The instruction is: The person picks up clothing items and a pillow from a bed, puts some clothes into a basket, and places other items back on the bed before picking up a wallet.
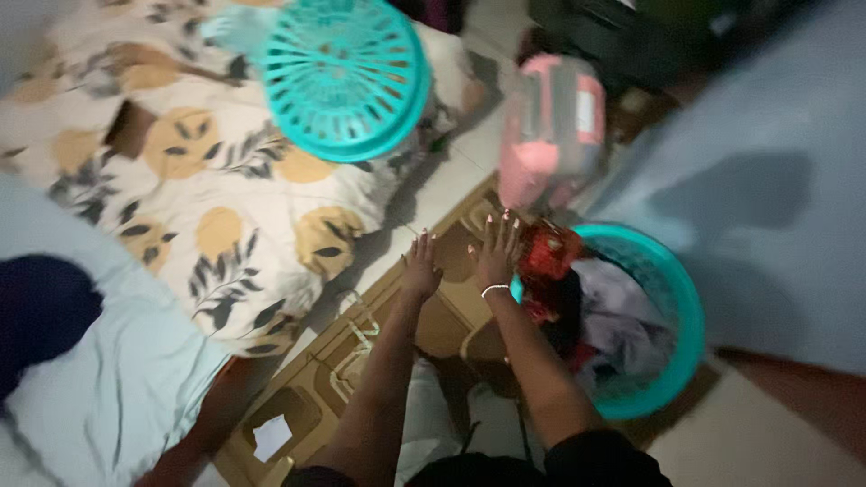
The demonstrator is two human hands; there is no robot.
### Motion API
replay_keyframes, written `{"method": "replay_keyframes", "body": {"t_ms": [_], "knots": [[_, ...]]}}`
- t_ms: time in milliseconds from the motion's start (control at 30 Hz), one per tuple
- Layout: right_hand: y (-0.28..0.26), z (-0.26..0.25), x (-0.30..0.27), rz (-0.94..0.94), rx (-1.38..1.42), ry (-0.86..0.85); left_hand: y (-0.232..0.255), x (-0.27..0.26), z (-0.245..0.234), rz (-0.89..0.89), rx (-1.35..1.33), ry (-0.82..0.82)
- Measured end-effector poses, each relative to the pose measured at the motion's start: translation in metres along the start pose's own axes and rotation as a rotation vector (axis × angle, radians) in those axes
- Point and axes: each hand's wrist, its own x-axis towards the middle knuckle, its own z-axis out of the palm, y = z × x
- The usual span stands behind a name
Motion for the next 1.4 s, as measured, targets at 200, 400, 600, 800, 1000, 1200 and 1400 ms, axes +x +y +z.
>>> {"method": "replay_keyframes", "body": {"t_ms": [200,400,600,800,1000,1200,1400], "knots": [[-0.149,0.013,0.034,-0.210,0.001,0.037,-0.134,-0.033,-0.077,-0.003,0.049,0.423],[-0.291,0.033,0.046,-0.346,-0.078,-0.011,-0.251,-0.071,-0.132,-0.389,-0.016,0.253],[-0.382,0.069,0.059,-0.658,0.301,0.128,-0.323,-0.088,-0.158,-0.438,-0.020,0.417],[-0.437,0.081,0.081,-0.642,0.067,-0.011,-0.355,-0.081,-0.167,-0.463,-0.090,0.547],[-0.479,0.112,0.148,-0.703,0.053,-0.057,-0.387,-0.041,-0.187,-0.615,-0.096,0.461],[-0.524,0.136,0.247,-0.744,0.074,-0.148,-0.407,0.046,-0.231,-0.730,-0.147,0.493],[-0.540,0.155,0.337,-0.734,0.014,-0.214,-0.402,0.144,-0.247,-0.709,-0.364,0.608]]}}
